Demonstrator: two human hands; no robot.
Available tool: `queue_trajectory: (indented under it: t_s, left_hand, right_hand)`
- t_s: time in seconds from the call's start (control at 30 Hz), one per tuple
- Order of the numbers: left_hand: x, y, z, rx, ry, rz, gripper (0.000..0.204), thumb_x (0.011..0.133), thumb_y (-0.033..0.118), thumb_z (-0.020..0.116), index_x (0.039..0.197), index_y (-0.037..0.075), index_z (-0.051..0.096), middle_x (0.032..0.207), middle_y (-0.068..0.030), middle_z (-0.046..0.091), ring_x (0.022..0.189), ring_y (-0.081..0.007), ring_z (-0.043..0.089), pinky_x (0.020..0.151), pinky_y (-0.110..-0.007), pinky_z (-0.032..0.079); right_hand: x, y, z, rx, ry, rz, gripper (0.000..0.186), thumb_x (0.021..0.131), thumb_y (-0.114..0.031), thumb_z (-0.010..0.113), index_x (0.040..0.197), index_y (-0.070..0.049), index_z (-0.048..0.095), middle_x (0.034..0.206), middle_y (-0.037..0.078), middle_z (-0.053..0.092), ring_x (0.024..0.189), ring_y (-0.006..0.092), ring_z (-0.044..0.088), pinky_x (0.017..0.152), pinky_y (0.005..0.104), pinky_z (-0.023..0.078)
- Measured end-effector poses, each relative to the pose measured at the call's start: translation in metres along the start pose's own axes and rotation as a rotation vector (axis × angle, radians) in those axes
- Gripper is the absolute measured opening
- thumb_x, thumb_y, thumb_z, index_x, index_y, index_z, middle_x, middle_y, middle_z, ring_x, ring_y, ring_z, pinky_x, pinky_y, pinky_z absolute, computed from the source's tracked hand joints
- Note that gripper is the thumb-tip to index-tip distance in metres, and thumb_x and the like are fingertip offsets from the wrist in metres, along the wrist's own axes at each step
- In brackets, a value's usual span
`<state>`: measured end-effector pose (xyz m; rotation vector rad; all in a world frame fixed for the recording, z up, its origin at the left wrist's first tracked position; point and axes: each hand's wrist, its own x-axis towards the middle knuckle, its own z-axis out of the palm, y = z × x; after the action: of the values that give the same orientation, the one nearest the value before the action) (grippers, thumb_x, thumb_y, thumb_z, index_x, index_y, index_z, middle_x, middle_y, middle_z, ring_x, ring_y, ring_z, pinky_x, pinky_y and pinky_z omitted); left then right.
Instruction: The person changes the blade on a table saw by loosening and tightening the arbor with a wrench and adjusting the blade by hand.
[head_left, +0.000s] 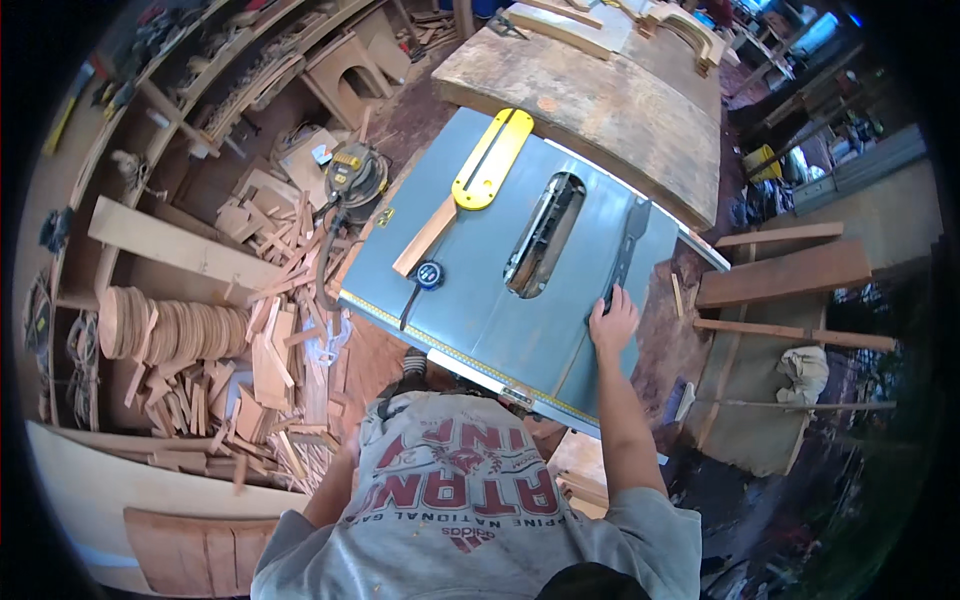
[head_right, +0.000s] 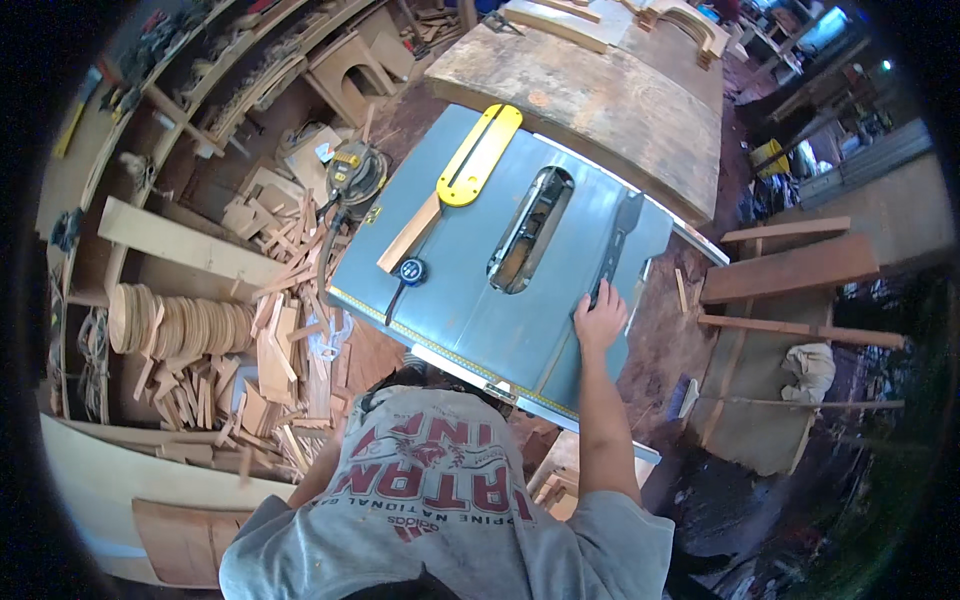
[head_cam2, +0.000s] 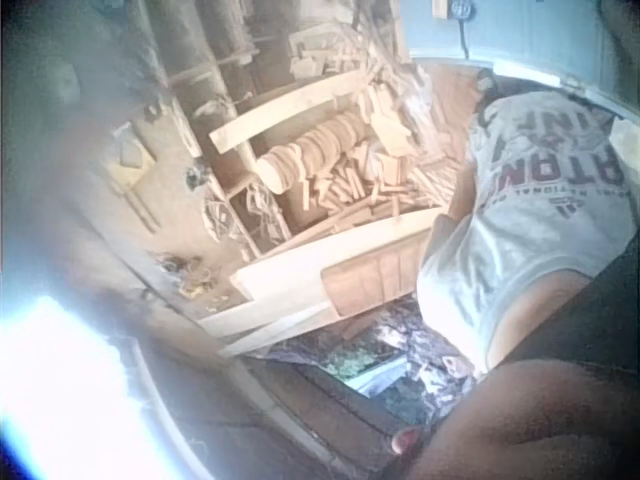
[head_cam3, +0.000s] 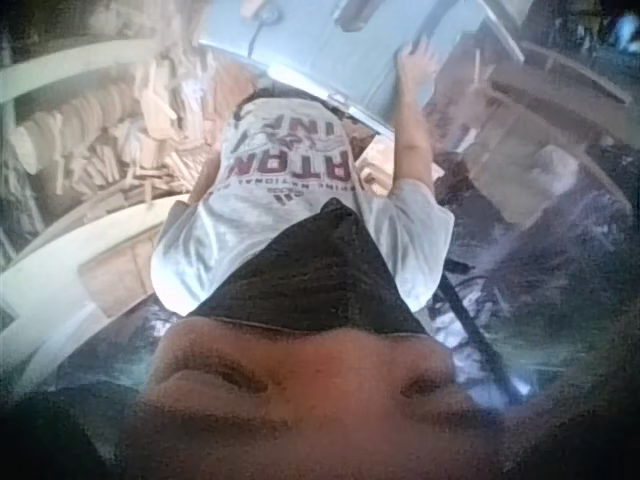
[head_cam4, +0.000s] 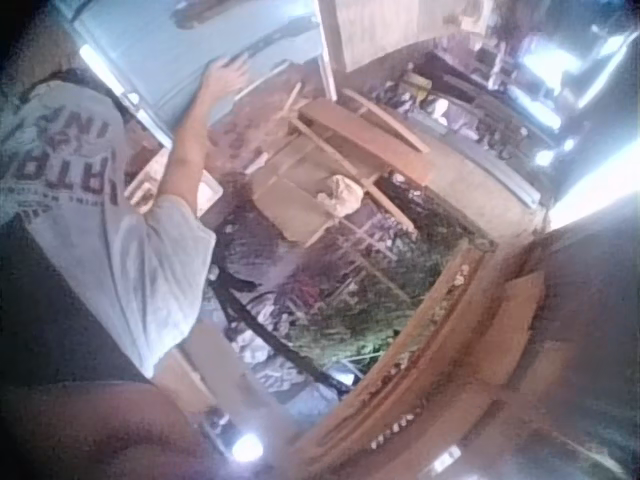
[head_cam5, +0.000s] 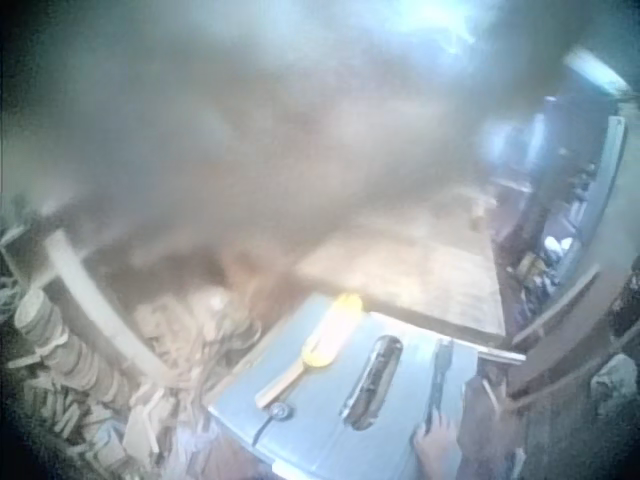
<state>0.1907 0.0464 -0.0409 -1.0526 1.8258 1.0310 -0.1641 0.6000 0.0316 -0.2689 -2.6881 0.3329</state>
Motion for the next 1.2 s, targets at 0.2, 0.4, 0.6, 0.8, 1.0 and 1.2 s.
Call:
queue_trajectory:
  t_s: [0.2, 0.4, 0.6, 0.8, 1.0, 1.2]
  left_hand:
    - [-0.036, 0.169, -0.056, 0.153, 0.478, 0.680, 0.027, 0.088, 0.009, 0.067, 0.110, -0.002, 0.077, 0.083, -0.0149, 0.072, 0.076, -0.0214, 0.070, 0.067, -0.036, 0.051]
    - [-0.128, 0.306, 0.011, 0.102, 0.156, 0.898, 0.031, 0.097, 0.009, 0.065, 0.126, 0.000, 0.073, 0.106, -0.0154, 0.078, 0.090, -0.0204, 0.073, 0.083, -0.035, 0.056]
    - [-0.172, 0.343, 0.062, 0.273, -0.010, 0.905, 0.031, 0.101, 0.013, 0.062, 0.128, 0.001, 0.072, 0.121, -0.0191, 0.076, 0.110, -0.0296, 0.074, 0.098, -0.037, 0.055]
    - [-0.166, 0.334, 0.070, 0.353, 0.096, 0.993, 0.032, 0.098, 0.018, 0.064, 0.125, 0.003, 0.074, 0.122, -0.0194, 0.075, 0.112, -0.0355, 0.072, 0.100, -0.041, 0.055]
    - [-0.159, 0.323, 0.069, 0.291, 0.119, 0.953, 0.031, 0.099, 0.018, 0.064, 0.124, 0.003, 0.074, 0.121, -0.0196, 0.075, 0.111, -0.0346, 0.073, 0.100, -0.040, 0.055]
    - [-0.163, 0.322, 0.071, 0.256, 0.101, 0.917, 0.033, 0.099, 0.017, 0.064, 0.127, 0.003, 0.073, 0.122, -0.0189, 0.075, 0.112, -0.0341, 0.073, 0.100, -0.040, 0.055]
  right_hand:
    - [0.003, 0.016, 0.003, 0.050, 0.037, -0.084, 0.052, 0.086, -0.024, 0.066, 0.135, -0.006, 0.064, 0.132, 0.017, 0.065, 0.123, 0.0394, 0.057, 0.109, 0.0517, 0.043]
    - [-0.002, 0.019, 0.005, 0.215, 0.111, 0.038, 0.054, 0.081, -0.019, 0.070, 0.132, -0.003, 0.065, 0.129, 0.016, 0.067, 0.121, 0.0385, 0.058, 0.108, 0.0513, 0.044]
    - [-0.001, 0.015, 0.003, 0.266, 0.110, 0.128, 0.053, 0.078, -0.018, 0.071, 0.130, -0.005, 0.067, 0.129, 0.012, 0.068, 0.119, 0.0354, 0.059, 0.107, 0.0499, 0.045]
    - [0.001, 0.015, 0.001, 0.292, 0.108, 0.151, 0.054, 0.077, -0.016, 0.072, 0.129, -0.006, 0.068, 0.129, 0.012, 0.068, 0.120, 0.0349, 0.059, 0.107, 0.0496, 0.045]
    - [0.001, 0.017, 0.003, 0.274, 0.107, 0.136, 0.052, 0.078, -0.016, 0.072, 0.129, -0.007, 0.069, 0.131, 0.012, 0.068, 0.120, 0.0350, 0.058, 0.108, 0.0499, 0.044]
    - [0.001, 0.016, 0.003, 0.263, 0.068, 0.152, 0.052, 0.079, -0.018, 0.072, 0.130, -0.008, 0.069, 0.134, 0.012, 0.068, 0.121, 0.0344, 0.058, 0.108, 0.0502, 0.044]
